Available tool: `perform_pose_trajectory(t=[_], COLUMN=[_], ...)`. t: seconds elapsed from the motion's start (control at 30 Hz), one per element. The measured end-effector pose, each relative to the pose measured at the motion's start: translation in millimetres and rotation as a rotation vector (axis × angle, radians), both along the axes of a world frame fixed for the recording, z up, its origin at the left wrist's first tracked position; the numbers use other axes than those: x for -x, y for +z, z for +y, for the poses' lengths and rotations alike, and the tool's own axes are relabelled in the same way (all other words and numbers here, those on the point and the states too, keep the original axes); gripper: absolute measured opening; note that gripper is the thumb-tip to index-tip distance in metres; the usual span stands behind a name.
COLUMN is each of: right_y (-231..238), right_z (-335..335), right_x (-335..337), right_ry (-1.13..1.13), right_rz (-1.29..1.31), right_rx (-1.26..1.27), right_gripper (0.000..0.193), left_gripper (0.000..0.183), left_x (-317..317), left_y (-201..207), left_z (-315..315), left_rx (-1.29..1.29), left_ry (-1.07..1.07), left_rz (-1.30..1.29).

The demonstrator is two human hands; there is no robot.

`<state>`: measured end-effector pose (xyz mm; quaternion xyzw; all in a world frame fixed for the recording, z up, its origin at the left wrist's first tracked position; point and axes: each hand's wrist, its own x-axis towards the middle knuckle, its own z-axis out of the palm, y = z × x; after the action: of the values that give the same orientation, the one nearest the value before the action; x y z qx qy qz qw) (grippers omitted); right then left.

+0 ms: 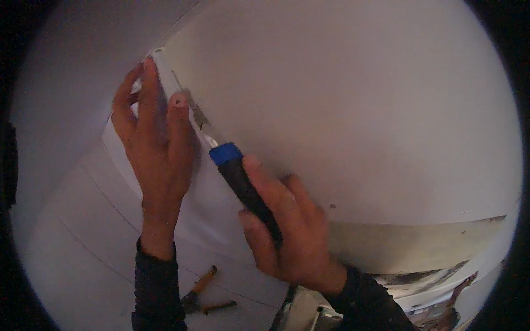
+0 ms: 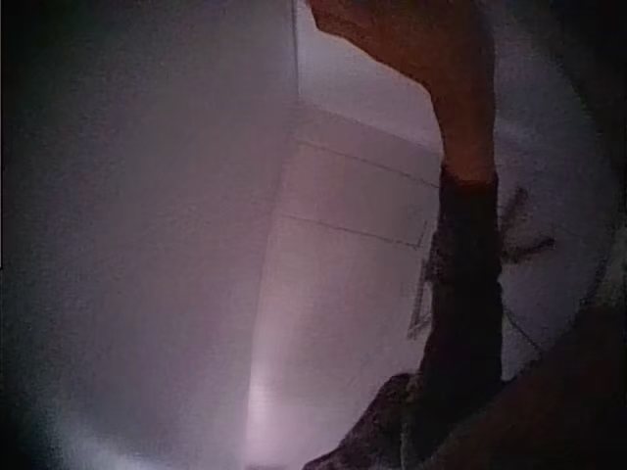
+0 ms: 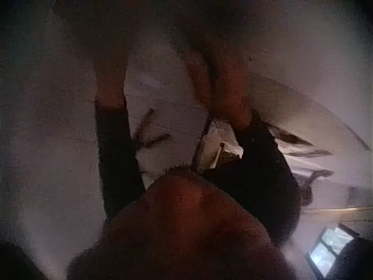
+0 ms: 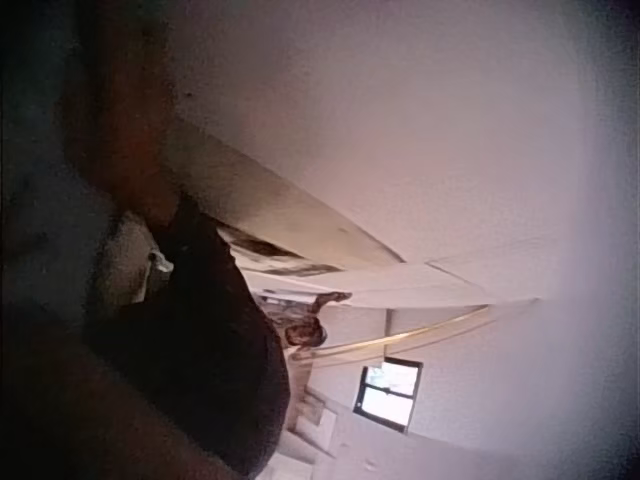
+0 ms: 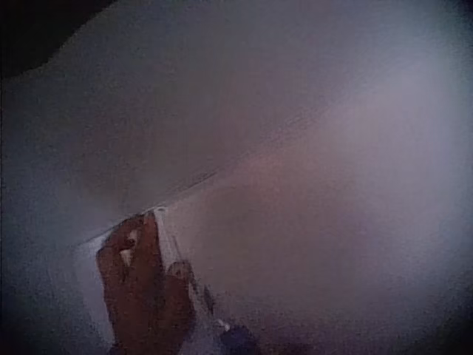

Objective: The person trims a white ceiling panel with a utility knife, fits the panel into a gap in the ceiling, and handles a drill, metal snips, and a square while working on the overhead structure.

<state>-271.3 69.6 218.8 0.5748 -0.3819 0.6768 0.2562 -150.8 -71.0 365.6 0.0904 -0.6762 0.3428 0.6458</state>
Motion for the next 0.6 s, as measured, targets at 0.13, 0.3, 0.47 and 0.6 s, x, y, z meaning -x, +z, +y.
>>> perform_pose_trajectory(t=[0.13, 0.3, 0.47, 0.6], right_y=[17, 57, 87, 103], right_z=[-4, 10, 4, 6], right_x=[-4, -4, -2, -8], right_ry=[-0.097, -0.303, -0.578, -0.713], right_rz=[0.104, 0.145, 0.269, 0.361], right_rx=[0.05, -0.144, -0.037, -0.047], right_gripper=[0.065, 0.056, 0.055, 0.058], left_gripper=[0.055, 0.058, 0.068, 0.076], left_x=[-13, -13, -25, -40], left_y=[-1, -34, -88, -111], left_z=[-12, 0, 28, 45], left_rx=[0.013, -0.09, -0.366, -0.514], left_ry=[0.018, -0.068, -0.161, -0.15], left_rz=[-0.06, -0.05, -0.092, -0.146])
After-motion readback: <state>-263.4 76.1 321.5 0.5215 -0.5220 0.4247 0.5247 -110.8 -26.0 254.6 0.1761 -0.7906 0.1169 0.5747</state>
